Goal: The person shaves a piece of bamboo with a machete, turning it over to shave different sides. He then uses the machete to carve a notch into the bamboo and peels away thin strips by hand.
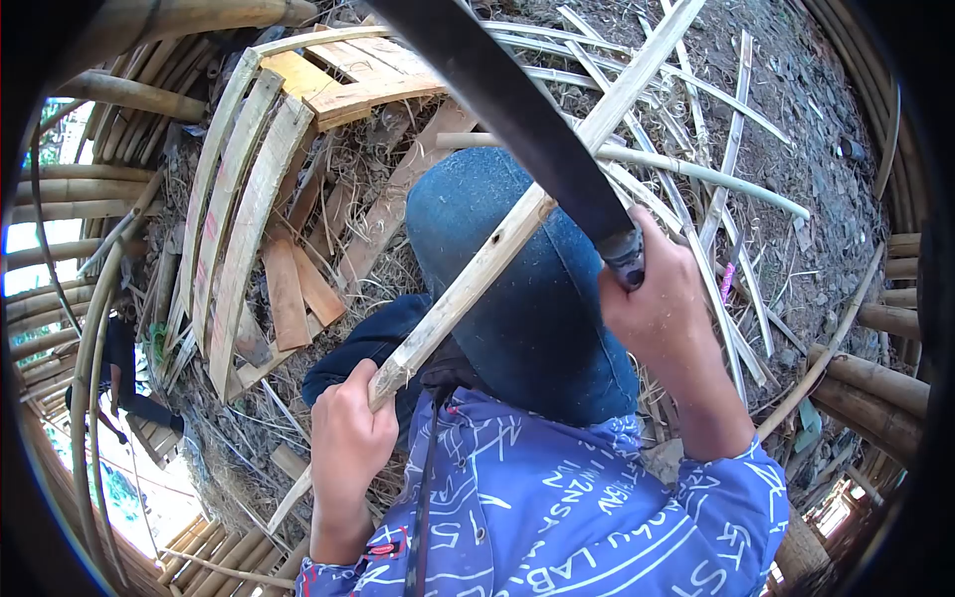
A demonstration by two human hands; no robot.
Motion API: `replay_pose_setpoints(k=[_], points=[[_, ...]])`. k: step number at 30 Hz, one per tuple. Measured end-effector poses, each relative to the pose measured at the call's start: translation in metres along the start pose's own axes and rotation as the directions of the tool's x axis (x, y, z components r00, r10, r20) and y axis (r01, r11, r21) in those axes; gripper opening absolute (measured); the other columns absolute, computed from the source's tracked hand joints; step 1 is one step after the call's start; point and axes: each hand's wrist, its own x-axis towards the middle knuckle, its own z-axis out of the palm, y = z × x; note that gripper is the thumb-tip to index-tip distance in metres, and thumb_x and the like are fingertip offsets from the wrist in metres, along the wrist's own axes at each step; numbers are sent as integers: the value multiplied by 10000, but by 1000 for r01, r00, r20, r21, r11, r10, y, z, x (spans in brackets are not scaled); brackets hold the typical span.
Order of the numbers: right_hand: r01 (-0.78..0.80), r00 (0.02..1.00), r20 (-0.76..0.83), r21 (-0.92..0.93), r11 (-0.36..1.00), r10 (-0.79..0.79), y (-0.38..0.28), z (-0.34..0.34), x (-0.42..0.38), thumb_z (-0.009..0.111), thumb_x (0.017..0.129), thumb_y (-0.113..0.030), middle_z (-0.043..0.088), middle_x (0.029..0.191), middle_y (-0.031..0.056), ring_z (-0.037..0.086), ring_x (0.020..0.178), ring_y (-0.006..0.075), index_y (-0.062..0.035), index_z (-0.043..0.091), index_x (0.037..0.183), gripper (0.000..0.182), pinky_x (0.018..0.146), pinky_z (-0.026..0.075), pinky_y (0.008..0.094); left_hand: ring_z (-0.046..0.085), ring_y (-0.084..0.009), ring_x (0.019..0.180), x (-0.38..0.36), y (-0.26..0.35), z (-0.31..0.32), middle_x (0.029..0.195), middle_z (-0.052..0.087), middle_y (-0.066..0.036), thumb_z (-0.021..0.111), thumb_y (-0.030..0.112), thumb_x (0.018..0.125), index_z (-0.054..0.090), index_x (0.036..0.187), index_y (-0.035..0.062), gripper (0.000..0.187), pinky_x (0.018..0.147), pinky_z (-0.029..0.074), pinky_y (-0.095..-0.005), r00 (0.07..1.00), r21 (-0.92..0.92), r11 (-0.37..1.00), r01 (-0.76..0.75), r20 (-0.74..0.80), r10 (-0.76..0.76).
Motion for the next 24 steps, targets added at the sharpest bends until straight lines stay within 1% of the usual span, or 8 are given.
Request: replay_pose_setpoints(k=[4, 7, 9, 11, 13, 19, 22, 24], points=[[65, 993, -97, -54, 996, -70, 17, -14, 20, 560, 717, -6, 583, 686, 196, 591, 590, 326, 34, 550, 1079, 364, 586, 464, 367, 543, -462, 690, -3, 1, 0, 645, 528, -272, 521, 59, 787, 522, 775, -17, 76, 587, 399, -515, 1000, 12, 1000, -28, -9, 28], [-128, 985, -102, 115, 985, 140, 9, -11, 25, 558, 730, -4, 580, 671, 180, 605, 606, 285, 23, 554, 1024, 295, 585, 463, 365, 524, -484, 703, 0, 8, -1, 687, 536, -281, 519, 99, 856, 575, 891, -55, 167, 603, 418, -455, 998, -30, 999, 13, 61, -11], [-103, 995, 16, 139, 985, 102, 0, 3, 10, 562, 727, -11, 581, 666, 186, 616, 609, 314, 12, 562, 1034, 308, 590, 470, 369, 527, -482, 697, 5, 18, 0, 684, 536, -283, 521, 102, 859, 573, 895, -58, 172, 605, 418, -453, 999, -23, 1000, 1, 39, -1], [129, 988, 73, 88, 988, -136, -2, 16, -4, 570, 718, -16, 578, 663, 245, 608, 633, 423, -5, 545, 948, 231, 591, 482, 409, 529, -481, 692, 8, 19, -1, 681, 536, -284, 523, 106, 861, 570, 898, -61, 177, 606, 418, -452, 999, -4, 1000, -27, 27, 27], [149, 981, 126, -18, 989, -145, -5, 3, 4, 567, 716, -8, 576, 675, 257, 601, 654, 439, -1, 536, 931, 218, 589, 477, 425, 528, -481, 677, 9, 12, 2, 675, 536, -281, 524, 105, 861, 568, 895, -60, 174, 606, 417, -451, 999, -27, 1000, -15, 47, 16], [-61, 985, -156, 96, 993, 76, 4, -3, 22, 548, 725, 9, 586, 647, 223, 649, 623, 347, 21, 546, 1043, 319, 562, 477, 389, 527, -482, 683, 5, 26, -2, 686, 537, -280, 520, 92, 840, 567, 877, -48, 153, 610, 416, -458, 996, -40, 998, 45, 78, -42], [108, 989, 99, 27, 994, -110, -3, 2, 2, 548, 708, 14, 567, 637, 232, 621, 655, 424, 18, 522, 939, 233, 577, 479, 407, 523, -474, 660, 8, 18, -2, 671, 524, -274, 519, 94, 842, 562, 870, -49, 151, 596, 413, -454, 999, 18, 1000, -11, 53, 10], [101, 991, 97, -29, 994, -98, -2, -5, 8, 550, 710, 11, 564, 638, 229, 605, 647, 435, 15, 514, 916, 209, 571, 475, 405, 537, -464, 669, 9, 19, -4, 659, 533, -269, 520, 82, 825, 541, 831, -32, 116, 589, 411, -481, 999, 45, 998, -49, 21, 48]])
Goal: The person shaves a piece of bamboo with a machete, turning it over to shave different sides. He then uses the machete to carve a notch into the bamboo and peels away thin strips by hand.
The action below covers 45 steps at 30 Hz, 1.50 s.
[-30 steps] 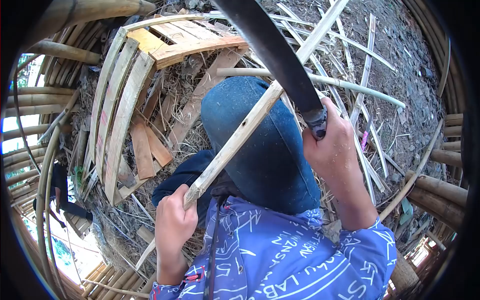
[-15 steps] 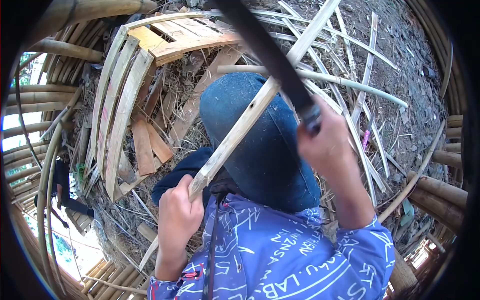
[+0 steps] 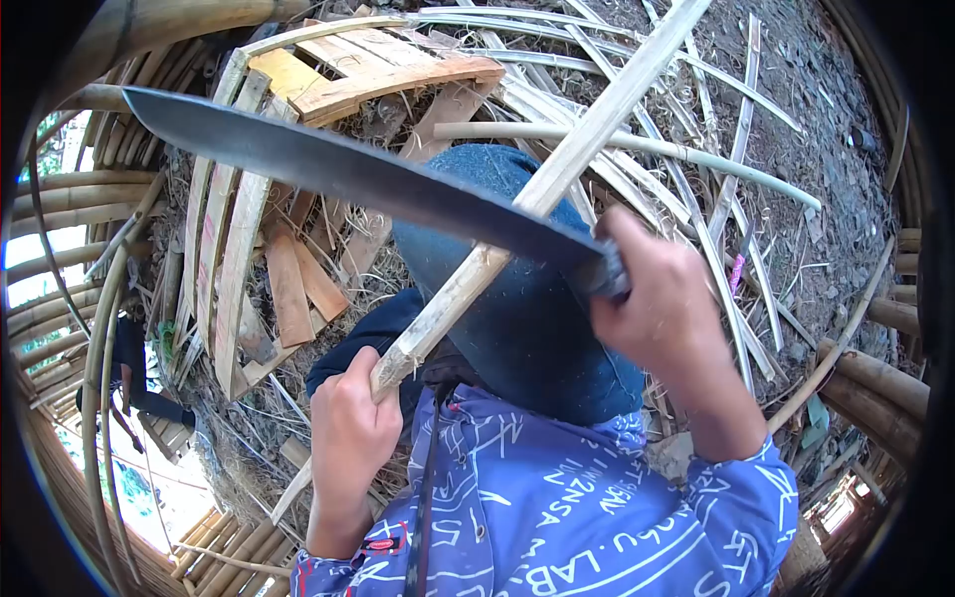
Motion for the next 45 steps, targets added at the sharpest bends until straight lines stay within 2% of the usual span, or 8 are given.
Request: replay_pose_setpoints(k=[9, 15, 22, 26, 29, 33, 38, 45], points=[[-15, 999, 48, 96, 995, 11, -8, 10, -8, 588, 701, -16, 601, 701, 260, 608, 700, 440, -14, 505, 933, 246, 640, 488, 483, 554, -462, 777, 18, 18, -1, 722, 559, -280, 522, 128, 828, 526, 815, -25, 154, 662, 418, -508, 995, -107, 993, 54, 84, -45], [-200, 969, -110, 177, 964, 221, -9, 3, 1, 555, 723, 2, 603, 692, 218, 647, 644, 353, 44, 538, 1059, 339, 599, 482, 386, 555, -466, 784, 26, 29, 5, 735, 563, -283, 506, 138, 827, 529, 832, -24, 164, 683, 424, -517, 1000, -150, 989, -20, 21, 23], [-51, 991, 129, 43, 998, 45, -10, 5, -12, 604, 678, -19, 604, 713, 253, 619, 725, 430, 6, 531, 975, 307, 624, 483, 424, 563, -469, 785, 33, 28, 3, 748, 585, -276, 499, 153, 830, 540, 837, -26, 184, 698, 438, -517, 997, -97, 995, 0, 71, 7], [-181, 968, -141, 179, 967, 207, 0, 5, -4, 536, 716, 5, 584, 700, 156, 553, 594, 184, 34, 575, 1072, 359, 582, 447, 323, 571, -463, 738, 27, 28, 6, 709, 580, -264, 572, 226, 880, 579, 857, -21, 248, 631, 440, -460, 1000, -73, 997, 1, 6, -1], [-229, 966, -48, 289, 930, 253, -7, 6, -7, 532, 734, -18, 597, 665, 230, 628, 656, 408, 35, 544, 959, 232, 603, 480, 411, 585, -445, 704, 26, 33, -1, 667, 579, -245, 614, 268, 862, 572, 804, -6, 283, 607, 439, -468, 999, -65, 997, -36, -25, 34], [-122, 987, -60, 338, 933, 151, 0, 12, -20, 562, 706, 6, 566, 629, 213, 620, 615, 375, 23, 542, 943, 239, 573, 463, 387, 601, -358, 559, 21, 19, -2, 560, 566, -174, 686, 298, 807, 521, 700, 38, 326, 503, 452, -430, 966, 18, 985, -173, -192, 174], [-157, 950, -157, 506, 848, 270, 15, 7, -28, 614, 779, 3, 517, 661, -15, 451, 570, 37, 37, 539, 991, 227, 508, 368, 218, 587, -312, 511, -1, 21, -21, 543, 551, -123, 758, 200, 726, 522, 687, 49, 283, 459, 423, -378, 968, -14, 986, -165, -194, 159], [-69, 908, -161, 852, 518, 386, 29, -4, -27, 566, 779, 86, 486, 617, 37, 468, 417, 92, -15, 439, 1002, 276, 376, 393, 218, 568, -305, 483, -22, 11, -43, 528, 525, -118, 765, 174, 645, 511, 660, 38, 288, 447, 395, -372, 951, 52, 997, -63, -300, 76]])
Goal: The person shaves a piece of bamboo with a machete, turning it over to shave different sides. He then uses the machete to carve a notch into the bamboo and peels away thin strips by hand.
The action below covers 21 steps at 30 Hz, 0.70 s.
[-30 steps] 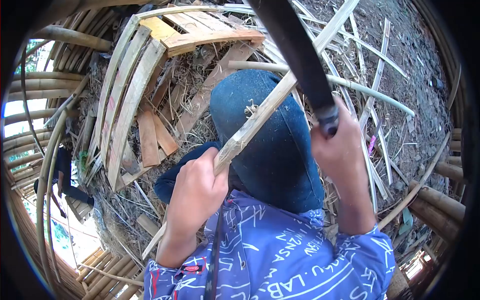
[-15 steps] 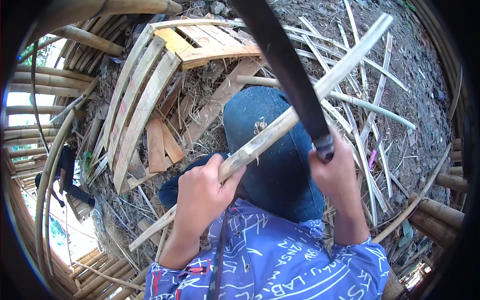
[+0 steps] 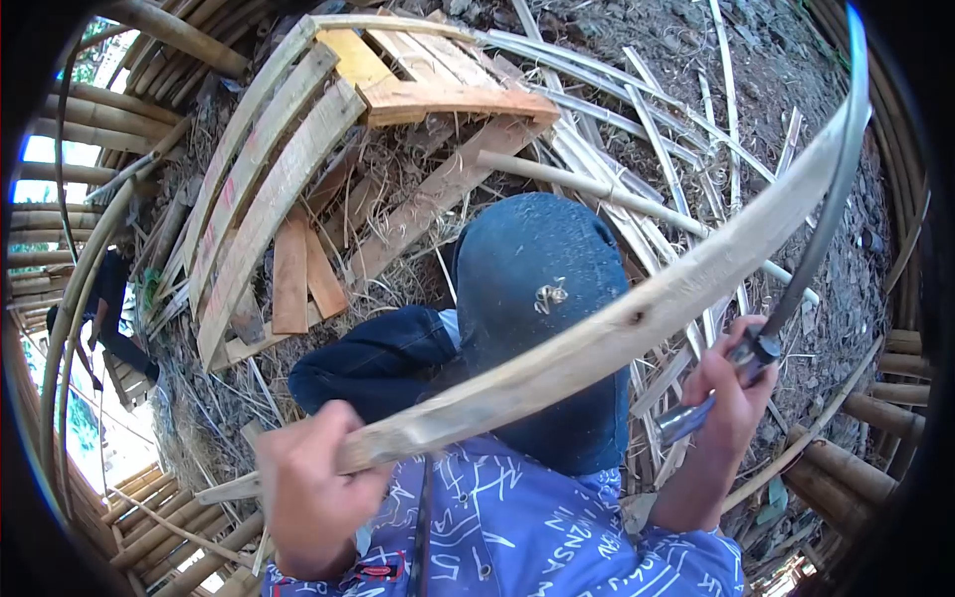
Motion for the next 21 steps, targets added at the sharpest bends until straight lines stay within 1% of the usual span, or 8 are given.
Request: replay_pose_setpoints(k=[2, 5, 7, 8, 10, 16, 19, 21], points=[[-3, 999, -44, -27, 1000, 2, 3, 0, 2, 559, 777, 77, 484, 618, 49, 461, 405, 102, -12, 427, 990, 266, 370, 398, 227, 531, -307, 501, -4, -22, -15, 558, 513, -136, 757, 166, 622, 518, 682, 25, 284, 481, 391, -358, 993, 16, 997, 71, 98, -72], [-86, 994, -66, 14, 996, 86, 5, 2, 5, 563, 762, 76, 482, 606, 49, 460, 398, 108, -15, 431, 987, 277, 365, 396, 235, 492, -274, 532, -22, -47, -18, 589, 508, -134, 742, 173, 693, 556, 759, -5, 266, 531, 385, -341, 987, -18, 986, 164, 0, -164], [-106, 994, -38, 26, 994, 107, 8, 6, 7, 564, 761, 76, 482, 602, 47, 461, 398, 109, -16, 433, 989, 278, 364, 393, 234, 482, -223, 618, -27, -53, -14, 665, 534, -124, 703, 183, 791, 591, 882, -36, 262, 603, 383, -329, 932, -110, 952, 286, -197, -303], [-126, 992, -5, 36, 991, 126, 9, 9, 8, 564, 759, 76, 483, 599, 46, 463, 399, 110, -17, 434, 990, 280, 363, 390, 233, 482, -223, 618, -25, -57, -17, 665, 534, -124, 703, 183, 791, 591, 882, -36, 262, 603, 383, -329, 933, -109, 953, 283, -197, -300], [-141, 990, -2, 20, 990, 141, 11, 13, 7, 564, 770, 79, 488, 600, 42, 465, 400, 109, -11, 440, 1000, 276, 370, 391, 231, 517, -209, 709, -25, -65, -24, 748, 570, -115, 657, 208, 867, 597, 1004, -52, 300, 675, 404, -339, 891, -171, 881, 441, -38, -453], [-144, 989, 15, -90, 985, 146, 14, 20, 7, 604, 781, 80, 521, 635, 39, 483, 439, 93, 1, 469, 1013, 280, 396, 393, 213, 539, -224, 791, -19, -74, -22, 844, 584, -140, 654, 224, 881, 586, 1068, -58, 346, 780, 424, -338, 868, -137, 869, 475, -89, -488], [-128, 990, 34, -137, 982, 133, 14, 19, 8, 611, 780, 72, 533, 659, 44, 486, 445, 89, 3, 476, 1010, 275, 398, 396, 211, 534, -197, 785, -19, -77, -18, 837, 585, -132, 648, 199, 883, 590, 1069, -57, 321, 761, 424, -323, 887, -47, 896, 441, -134, -443], [-138, 990, 21, -138, 981, 142, 13, 21, 8, 613, 778, 70, 536, 668, 44, 489, 448, 89, 4, 481, 1005, 271, 399, 397, 211, 536, -186, 803, -12, -72, -24, 859, 587, -134, 648, 186, 882, 590, 1075, -59, 318, 768, 425, -315, 864, -109, 859, 499, -12, -504]])
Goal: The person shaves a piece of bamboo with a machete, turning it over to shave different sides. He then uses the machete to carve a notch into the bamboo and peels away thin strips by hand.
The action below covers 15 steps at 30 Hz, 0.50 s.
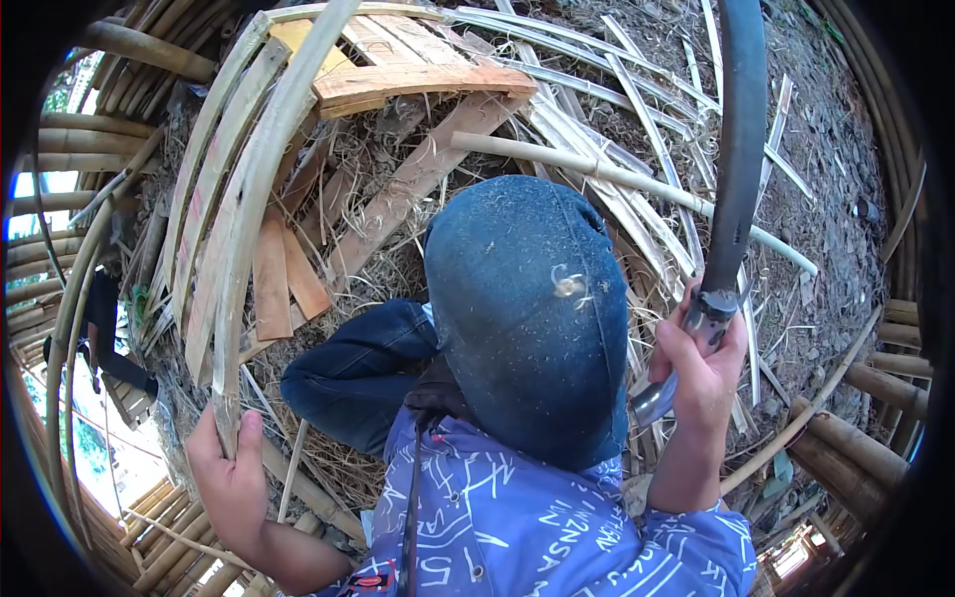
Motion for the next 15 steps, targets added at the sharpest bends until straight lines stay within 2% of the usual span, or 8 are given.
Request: replay_pose_setpoints(k=[2, 5, 8, 10, 11, 13, 14, 15], points=[[-15, 1000, -4, 2, 1000, 15, 0, 0, 1, 615, 775, 68, 538, 677, 45, 491, 450, 88, 5, 487, 1000, 267, 399, 399, 211, 539, -176, 821, 1, 5, -3, 881, 589, -137, 648, 174, 881, 589, 1081, -62, 315, 775, 426, -308, 990, -47, 995, 84, 115, -78], [-9, 1000, -12, 46, 999, 9, 2, -1, 2, 620, 771, 65, 537, 680, 43, 493, 450, 90, 5, 491, 1000, 270, 399, 402, 212, 526, -143, 771, -1, 1, 2, 805, 566, -93, 649, 154, 877, 582, 1103, -63, 320, 719, 427, -293, 997, -58, 998, 23, 71, -19], [-17, 999, -45, 31, 999, 18, 0, -1, 2, 622, 769, 66, 531, 674, 42, 491, 446, 93, 4, 489, 1005, 278, 395, 402, 215, 494, -125, 674, 2, -28, 13, 688, 502, -35, 626, 128, 887, 571, 1138, -59, 318, 635, 411, -285, 975, 57, 981, -185, -112, 190], [-12, 998, -59, 45, 999, 15, -1, 0, 1, 621, 789, 37, 522, 669, 39, 484, 442, 94, 0, 486, 1002, 255, 391, 403, 220, 426, -97, 563, 5, -40, 18, 599, 421, 18, 696, 306, 850, 558, 1174, -55, 504, 521, 357, -264, 890, 155, 910, -385, -197, 411], [-9, 998, -57, 47, 999, 11, 0, -1, 1, 621, 789, 37, 522, 669, 39, 484, 442, 94, 0, 486, 1002, 255, 391, 403, 220, 426, -97, 563, 6, -32, 17, 599, 421, 18, 696, 306, 850, 558, 1174, -55, 504, 521, 357, -264, 889, 156, 909, -386, -201, 412], [-29, 998, -57, 127, 991, 36, 1, 1, 1, 619, 813, -4, 512, 656, 37, 477, 437, 95, -3, 484, 992, 225, 387, 404, 225, 396, -79, 529, 8, 0, 17, 596, 418, 35, 742, 571, 718, 569, 1115, -58, 763, 466, 323, -252, 943, -136, 951, -277, 149, 296], [-3, 999, -53, 82, 997, 8, 1, 1, 1, 607, 862, -85, 497, 630, 32, 468, 433, 92, -9, 480, 971, 184, 388, 394, 223, 343, -65, 503, 8, 7, 29, 556, 371, 38, 666, 787, 577, 579, 955, -45, 919, 433, 270, -255, 965, -174, 960, -220, 105, 240], [8, 999, -45, 90, 996, -4, 2, 0, 2, 607, 862, -85, 497, 630, 32, 468, 433, 92, -9, 480, 971, 184, 388, 394, 223, 343, -65, 503, 10, 6, 32, 556, 371, 38, 666, 787, 577, 579, 955, -45, 919, 433, 270, -255, 966, -173, 959, -226, 89, 243]])
